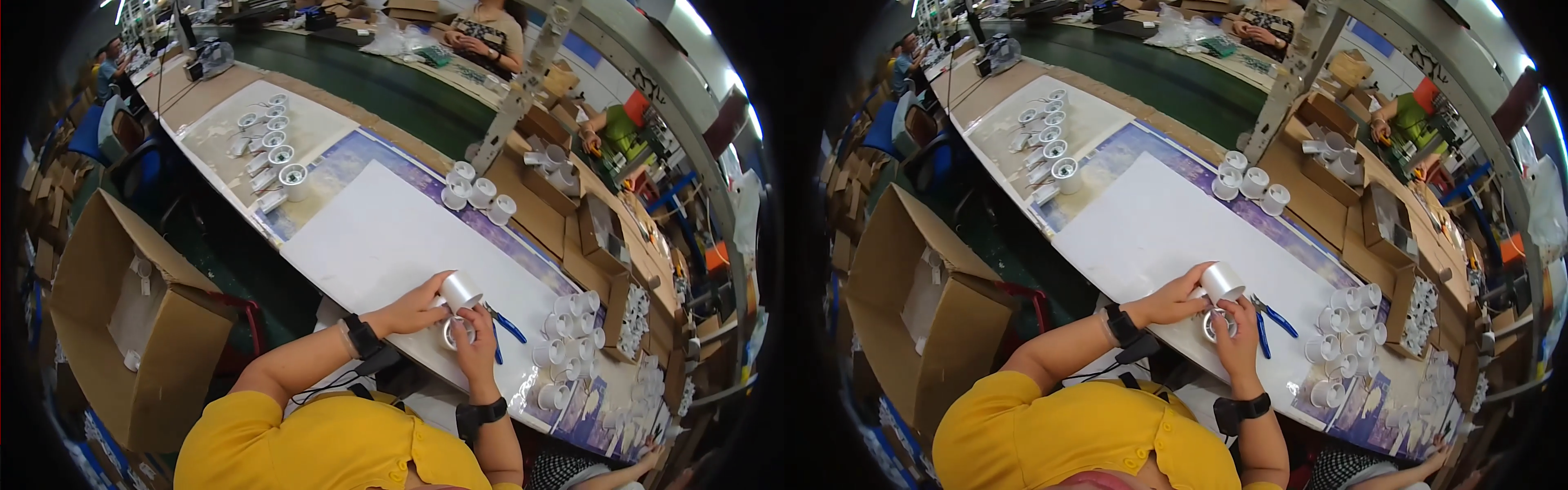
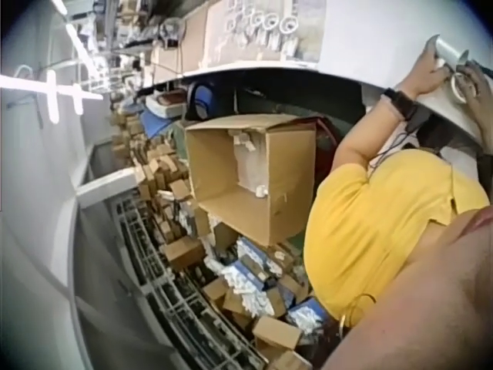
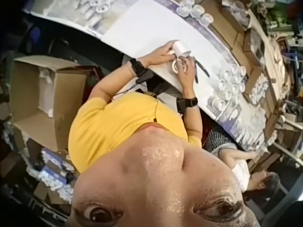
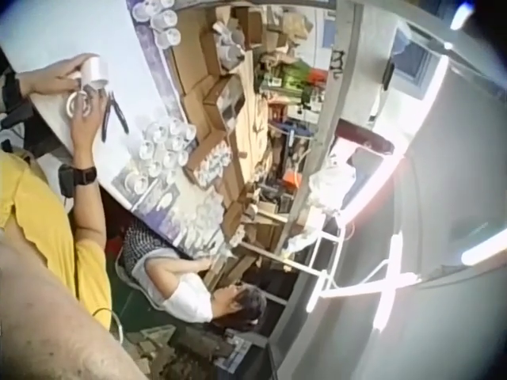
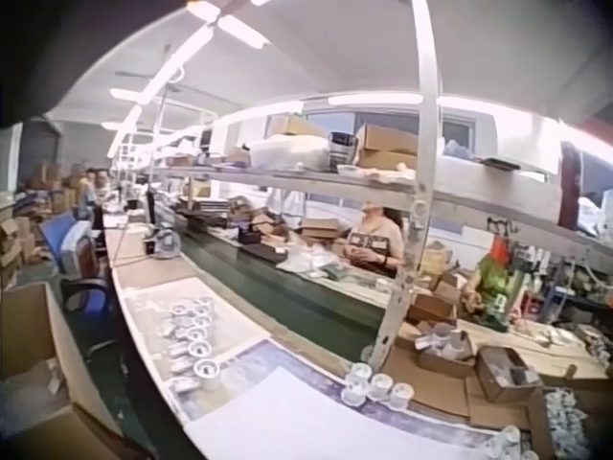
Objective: The person picks up a white plastic housing and a fan component, trims the wires with shears, and threads them through the housing. They fit the fan into the housing, snap the two halves together, and place the assembled unit on the table.
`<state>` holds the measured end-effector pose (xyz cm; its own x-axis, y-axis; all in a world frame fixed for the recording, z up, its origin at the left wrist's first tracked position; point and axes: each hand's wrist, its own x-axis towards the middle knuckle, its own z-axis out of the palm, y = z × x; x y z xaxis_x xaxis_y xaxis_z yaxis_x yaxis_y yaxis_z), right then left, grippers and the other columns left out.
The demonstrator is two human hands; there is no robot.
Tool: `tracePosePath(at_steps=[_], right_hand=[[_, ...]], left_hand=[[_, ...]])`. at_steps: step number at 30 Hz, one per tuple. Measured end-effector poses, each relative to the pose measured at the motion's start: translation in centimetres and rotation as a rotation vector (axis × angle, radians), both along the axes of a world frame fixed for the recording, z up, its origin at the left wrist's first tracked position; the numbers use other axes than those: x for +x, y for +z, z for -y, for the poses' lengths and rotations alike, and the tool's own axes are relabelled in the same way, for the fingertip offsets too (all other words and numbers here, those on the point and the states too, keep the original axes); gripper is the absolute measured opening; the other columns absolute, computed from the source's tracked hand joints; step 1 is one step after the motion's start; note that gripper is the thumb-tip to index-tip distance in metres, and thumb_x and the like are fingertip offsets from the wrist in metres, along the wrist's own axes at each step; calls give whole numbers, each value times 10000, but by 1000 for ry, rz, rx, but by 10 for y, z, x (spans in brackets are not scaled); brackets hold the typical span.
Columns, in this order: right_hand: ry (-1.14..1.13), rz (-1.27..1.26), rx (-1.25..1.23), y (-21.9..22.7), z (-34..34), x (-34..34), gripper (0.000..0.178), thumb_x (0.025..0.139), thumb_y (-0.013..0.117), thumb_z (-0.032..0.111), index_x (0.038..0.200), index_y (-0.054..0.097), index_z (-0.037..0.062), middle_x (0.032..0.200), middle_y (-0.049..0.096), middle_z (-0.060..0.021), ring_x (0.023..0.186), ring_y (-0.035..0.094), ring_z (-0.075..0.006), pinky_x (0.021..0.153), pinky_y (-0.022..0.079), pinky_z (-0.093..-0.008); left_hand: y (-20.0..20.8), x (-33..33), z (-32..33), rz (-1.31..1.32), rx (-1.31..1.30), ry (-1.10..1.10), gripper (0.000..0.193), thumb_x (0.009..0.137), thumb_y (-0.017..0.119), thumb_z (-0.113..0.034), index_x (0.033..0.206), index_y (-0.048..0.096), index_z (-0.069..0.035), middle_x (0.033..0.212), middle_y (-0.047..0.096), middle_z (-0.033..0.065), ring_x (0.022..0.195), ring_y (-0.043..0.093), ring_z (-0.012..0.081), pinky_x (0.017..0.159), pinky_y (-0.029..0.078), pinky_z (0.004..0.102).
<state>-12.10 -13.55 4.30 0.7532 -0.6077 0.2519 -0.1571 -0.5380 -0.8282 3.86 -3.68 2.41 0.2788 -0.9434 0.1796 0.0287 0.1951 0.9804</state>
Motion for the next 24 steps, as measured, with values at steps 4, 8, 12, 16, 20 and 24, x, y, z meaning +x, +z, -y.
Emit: tracePosePath(at_steps=[4, 8, 12, 16, 20, 24], right_hand=[[14, -1, 50, 1, 2, -2, 217, 834, 627, 106, 1031, 612, 17, 1237, 536, -146, 1129, 523, -259, 967, 388, -330], [35, 19, 104, -5, 2, 0, 211, 829, 635, 106, 1030, 616, 46, 1179, 540, -142, 1094, 527, -282, 951, 399, -342], [55, 32, 177, -5, -4, -4, 214, 833, 632, 106, 1030, 592, 32, 1155, 543, -128, 1066, 531, -257, 931, 407, -328], [48, 41, 237, -6, -3, -5, 218, 837, 626, 104, 1035, 578, 26, 1134, 543, -112, 1048, 534, -238, 911, 414, -316], [54, 6, 255, -7, -3, -7, 280, 845, 614, 93, 1109, 549, 24, 1124, 542, -119, 1038, 537, -232, 903, 420, -313], [68, 32, 482, 2, -7, -11, 444, 822, 650, 125, 1220, 477, 30, 1150, 542, -94, 1064, 519, -180, 931, 408, -308]], left_hand=[[0, -1, 6, 28, -9, -13, 654, 868, 544, -31, 1433, 215, -23, 1300, 446, 137, 1226, 439, 208, 1003, 384, 322], [-5, -2, 3, 19, -10, -4, 656, 868, 543, -27, 1435, 214, -26, 1306, 443, 137, 1230, 438, 213, 1007, 380, 326], [-5, -5, 0, 28, -9, -1, 659, 865, 545, -26, 1436, 215, -27, 1310, 441, 138, 1232, 439, 217, 1018, 370, 332], [-3, -5, 1, 51, -7, 3, 660, 865, 545, -30, 1438, 217, -31, 1314, 438, 140, 1235, 438, 220, 1028, 361, 337], [3, -8, -2, 35, 9, 8, 654, 859, 553, -38, 1427, 230, -18, 1307, 457, 160, 1233, 448, 231, 1016, 369, 331], [-4, -9, -2, -138, 20, 36, 661, 851, 567, -43, 1423, 237, -14, 1307, 461, 147, 1226, 450, 216, 1007, 380, 321]])
